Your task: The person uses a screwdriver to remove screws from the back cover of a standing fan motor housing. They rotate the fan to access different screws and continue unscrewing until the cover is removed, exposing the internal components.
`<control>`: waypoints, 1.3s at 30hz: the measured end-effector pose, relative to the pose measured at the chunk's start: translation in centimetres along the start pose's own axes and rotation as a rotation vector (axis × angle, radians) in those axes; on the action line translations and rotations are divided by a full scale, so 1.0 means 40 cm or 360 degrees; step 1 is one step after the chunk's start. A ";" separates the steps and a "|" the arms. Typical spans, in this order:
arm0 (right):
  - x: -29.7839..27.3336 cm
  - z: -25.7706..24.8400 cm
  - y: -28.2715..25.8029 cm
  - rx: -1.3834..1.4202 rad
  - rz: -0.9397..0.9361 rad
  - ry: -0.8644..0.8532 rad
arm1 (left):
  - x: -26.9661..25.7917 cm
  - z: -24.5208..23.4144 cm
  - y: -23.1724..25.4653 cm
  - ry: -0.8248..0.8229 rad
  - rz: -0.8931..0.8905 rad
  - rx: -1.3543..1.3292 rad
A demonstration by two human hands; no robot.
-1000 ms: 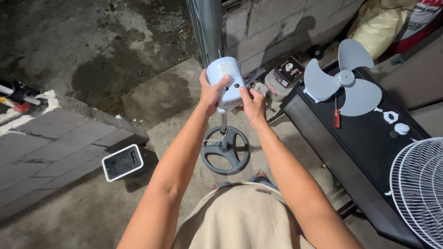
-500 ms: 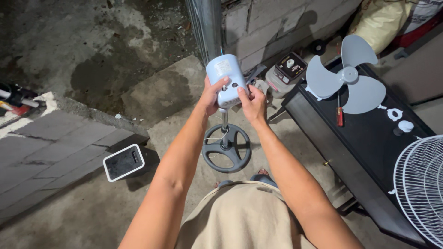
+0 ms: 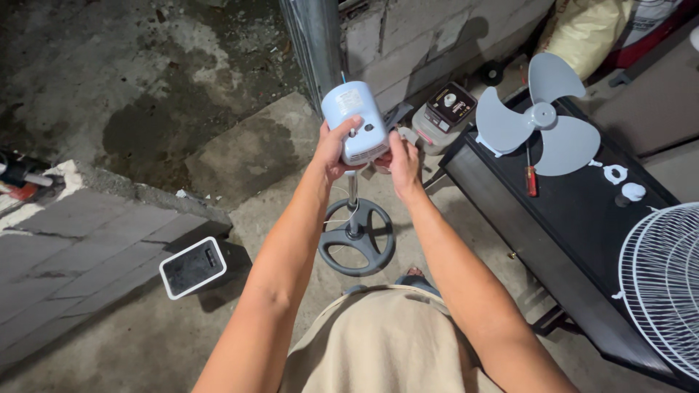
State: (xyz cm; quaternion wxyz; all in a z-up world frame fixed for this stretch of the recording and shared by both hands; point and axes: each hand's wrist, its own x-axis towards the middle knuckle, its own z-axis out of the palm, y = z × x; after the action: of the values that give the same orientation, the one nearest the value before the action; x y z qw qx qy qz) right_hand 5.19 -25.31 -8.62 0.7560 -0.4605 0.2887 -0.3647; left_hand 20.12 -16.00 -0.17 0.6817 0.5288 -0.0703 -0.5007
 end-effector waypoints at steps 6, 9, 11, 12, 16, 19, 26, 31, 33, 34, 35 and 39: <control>-0.029 -0.064 0.119 -0.0210 -0.0205 0.0044 | -0.003 0.014 0.008 0.0075 -0.0100 0.0037; -0.100 -0.021 0.084 -0.0123 0.0035 0.0289 | -0.016 0.026 0.009 0.0092 -0.0050 0.0048; -0.149 0.006 0.054 0.0051 0.0026 0.0220 | -0.022 0.034 0.007 0.0128 -0.0043 0.0019; -0.167 0.020 0.040 0.0136 0.0022 0.0185 | -0.027 0.036 0.007 0.0146 -0.0040 0.0003; -0.205 0.053 0.019 0.0184 0.0113 0.0154 | -0.047 0.024 -0.004 0.0087 0.0005 -0.0090; -0.218 0.068 0.023 0.0116 0.0111 0.0170 | -0.060 0.004 -0.017 0.0050 0.0070 -0.0105; -0.273 0.078 0.060 0.0053 -0.0009 0.0157 | -0.119 -0.043 -0.053 0.0050 0.0125 -0.0122; -0.319 0.073 0.102 -0.0197 -0.0107 0.0132 | -0.170 -0.066 -0.072 0.0112 0.0040 -0.0136; -0.342 0.076 0.107 -0.0302 -0.0144 0.0172 | -0.184 -0.081 -0.086 0.0042 0.0088 -0.0198; -0.352 0.080 0.106 -0.0324 -0.0159 0.0185 | -0.189 -0.089 -0.095 -0.0022 0.0141 -0.0213; -0.361 0.084 0.103 -0.0346 -0.0175 0.0199 | -0.194 -0.095 -0.103 -0.0085 0.0194 -0.0227; -0.404 0.085 0.080 -0.0750 -0.0276 0.0237 | -0.221 -0.111 -0.131 -0.0110 0.0200 -0.0190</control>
State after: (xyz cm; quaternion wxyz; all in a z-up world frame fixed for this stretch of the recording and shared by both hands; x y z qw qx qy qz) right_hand -0.43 -9.44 -8.51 0.5704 -0.6188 0.3801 -0.3838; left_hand 15.41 -6.09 -2.39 0.7391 0.4643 -0.0968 -0.4783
